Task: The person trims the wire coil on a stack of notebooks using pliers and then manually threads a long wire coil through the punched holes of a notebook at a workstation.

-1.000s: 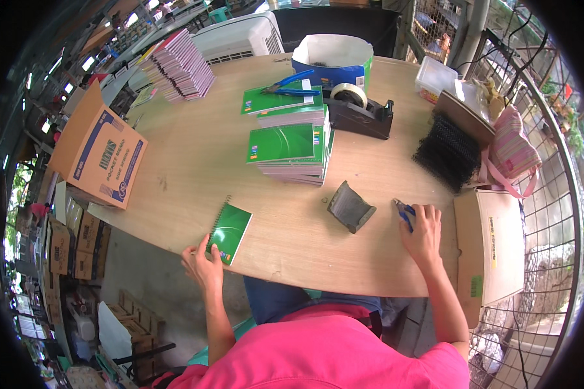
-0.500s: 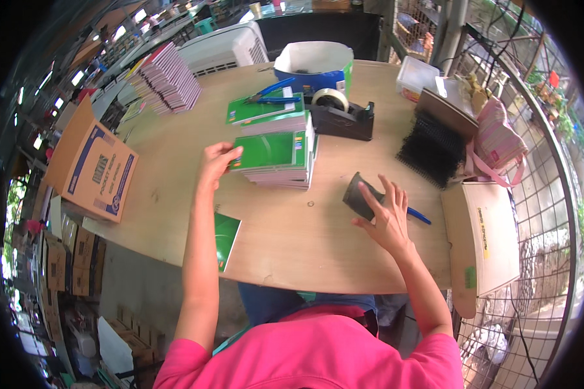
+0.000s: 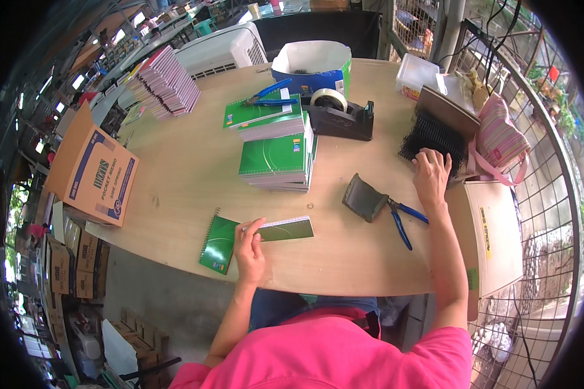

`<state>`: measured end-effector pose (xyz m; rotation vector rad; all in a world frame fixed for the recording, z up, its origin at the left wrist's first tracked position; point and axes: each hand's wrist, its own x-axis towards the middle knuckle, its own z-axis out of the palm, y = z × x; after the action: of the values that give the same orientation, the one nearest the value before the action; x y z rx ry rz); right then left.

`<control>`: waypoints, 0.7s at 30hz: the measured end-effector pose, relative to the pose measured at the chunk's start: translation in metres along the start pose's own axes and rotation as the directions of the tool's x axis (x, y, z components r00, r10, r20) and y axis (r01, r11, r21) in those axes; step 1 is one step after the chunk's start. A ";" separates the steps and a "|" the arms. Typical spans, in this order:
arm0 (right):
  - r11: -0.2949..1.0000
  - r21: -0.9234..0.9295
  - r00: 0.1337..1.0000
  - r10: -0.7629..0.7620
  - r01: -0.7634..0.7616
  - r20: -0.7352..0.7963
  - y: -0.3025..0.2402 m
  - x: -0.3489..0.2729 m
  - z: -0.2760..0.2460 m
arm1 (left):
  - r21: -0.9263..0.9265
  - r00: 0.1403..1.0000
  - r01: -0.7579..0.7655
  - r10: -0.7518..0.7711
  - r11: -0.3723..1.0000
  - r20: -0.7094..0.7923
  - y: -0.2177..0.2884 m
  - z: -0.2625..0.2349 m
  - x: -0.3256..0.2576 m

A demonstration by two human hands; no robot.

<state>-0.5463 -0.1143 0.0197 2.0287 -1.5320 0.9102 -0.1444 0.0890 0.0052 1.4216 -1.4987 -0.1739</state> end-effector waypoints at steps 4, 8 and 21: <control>0.922 0.383 0.993 -0.089 0.052 0.080 -0.024 0.020 -0.041 | -0.060 0.999 0.034 -0.034 0.998 -0.004 0.009 0.021 0.001; 0.697 0.700 0.913 -0.170 -0.154 0.371 -0.105 0.008 -0.073 | -0.116 0.997 0.072 -0.068 0.991 0.030 0.013 0.032 0.008; 0.624 0.769 0.853 -0.318 -0.141 0.414 -0.145 -0.022 -0.081 | -0.111 0.996 -0.086 0.087 0.990 0.003 0.019 0.047 0.003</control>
<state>-0.4313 -0.0019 0.0658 3.1905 -1.3469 1.1941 -0.1901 0.0676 -0.0020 1.2673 -1.5305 -0.2060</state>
